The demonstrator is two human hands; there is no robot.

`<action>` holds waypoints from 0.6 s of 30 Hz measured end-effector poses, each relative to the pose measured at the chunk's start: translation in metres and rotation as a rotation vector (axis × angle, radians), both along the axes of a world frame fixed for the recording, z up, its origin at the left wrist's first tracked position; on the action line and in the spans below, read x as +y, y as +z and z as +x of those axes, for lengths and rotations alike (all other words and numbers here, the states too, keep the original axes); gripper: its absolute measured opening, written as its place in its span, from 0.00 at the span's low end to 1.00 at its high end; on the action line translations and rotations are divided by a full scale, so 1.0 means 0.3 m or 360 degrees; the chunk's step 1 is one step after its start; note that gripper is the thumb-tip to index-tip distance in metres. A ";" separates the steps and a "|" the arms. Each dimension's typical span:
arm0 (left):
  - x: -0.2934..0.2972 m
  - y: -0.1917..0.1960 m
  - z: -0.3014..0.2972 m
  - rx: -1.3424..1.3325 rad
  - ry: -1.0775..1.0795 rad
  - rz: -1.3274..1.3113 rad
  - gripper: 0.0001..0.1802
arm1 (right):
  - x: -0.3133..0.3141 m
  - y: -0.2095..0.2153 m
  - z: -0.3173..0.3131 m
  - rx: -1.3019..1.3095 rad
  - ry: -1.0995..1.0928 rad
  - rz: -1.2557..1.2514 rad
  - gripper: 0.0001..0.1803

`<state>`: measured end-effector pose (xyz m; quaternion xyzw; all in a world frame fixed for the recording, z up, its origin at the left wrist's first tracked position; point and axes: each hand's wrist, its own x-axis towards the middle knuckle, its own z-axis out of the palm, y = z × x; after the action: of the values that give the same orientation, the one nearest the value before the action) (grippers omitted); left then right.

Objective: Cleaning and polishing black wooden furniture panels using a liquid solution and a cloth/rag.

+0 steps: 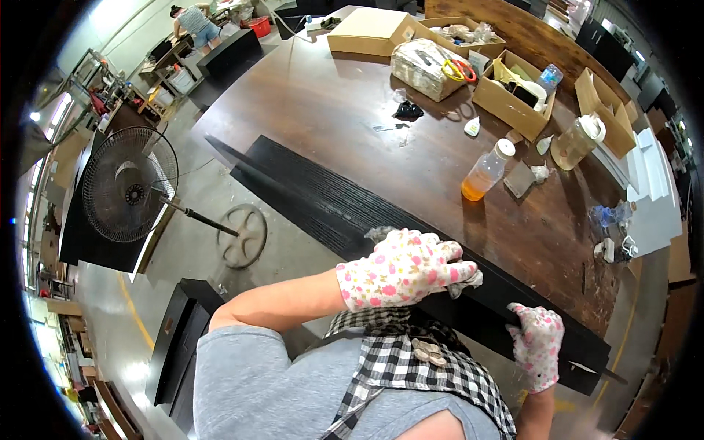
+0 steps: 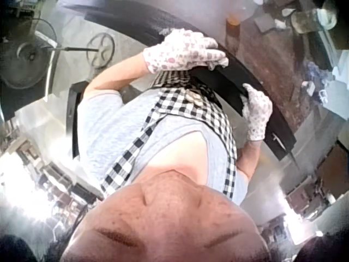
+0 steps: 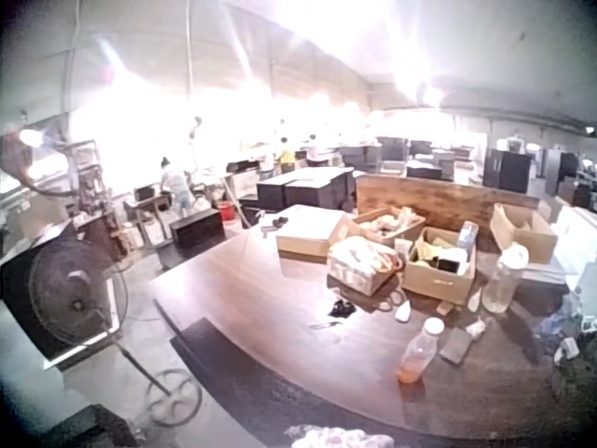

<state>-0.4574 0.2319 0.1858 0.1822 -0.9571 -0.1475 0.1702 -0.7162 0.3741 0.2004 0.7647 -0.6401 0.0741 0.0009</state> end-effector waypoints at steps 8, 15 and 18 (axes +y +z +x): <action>0.087 -0.163 -0.001 0.0352 0.0298 -0.0232 0.29 | -0.028 -0.097 0.004 -0.0068 -0.0117 -0.0138 0.19; -0.081 -0.221 0.379 0.0415 0.1048 -0.0423 0.20 | 0.004 -0.114 -0.006 -0.0101 -0.0103 -0.0221 0.18; -0.202 -0.257 0.567 0.0537 0.1334 -0.0554 0.20 | 0.011 -0.130 -0.026 -0.0119 -0.0078 -0.0189 0.19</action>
<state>-0.2872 0.1714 0.1086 0.4945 -0.7708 0.0687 0.3959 -0.7239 0.3774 0.1613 0.7441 -0.6527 0.1404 0.0242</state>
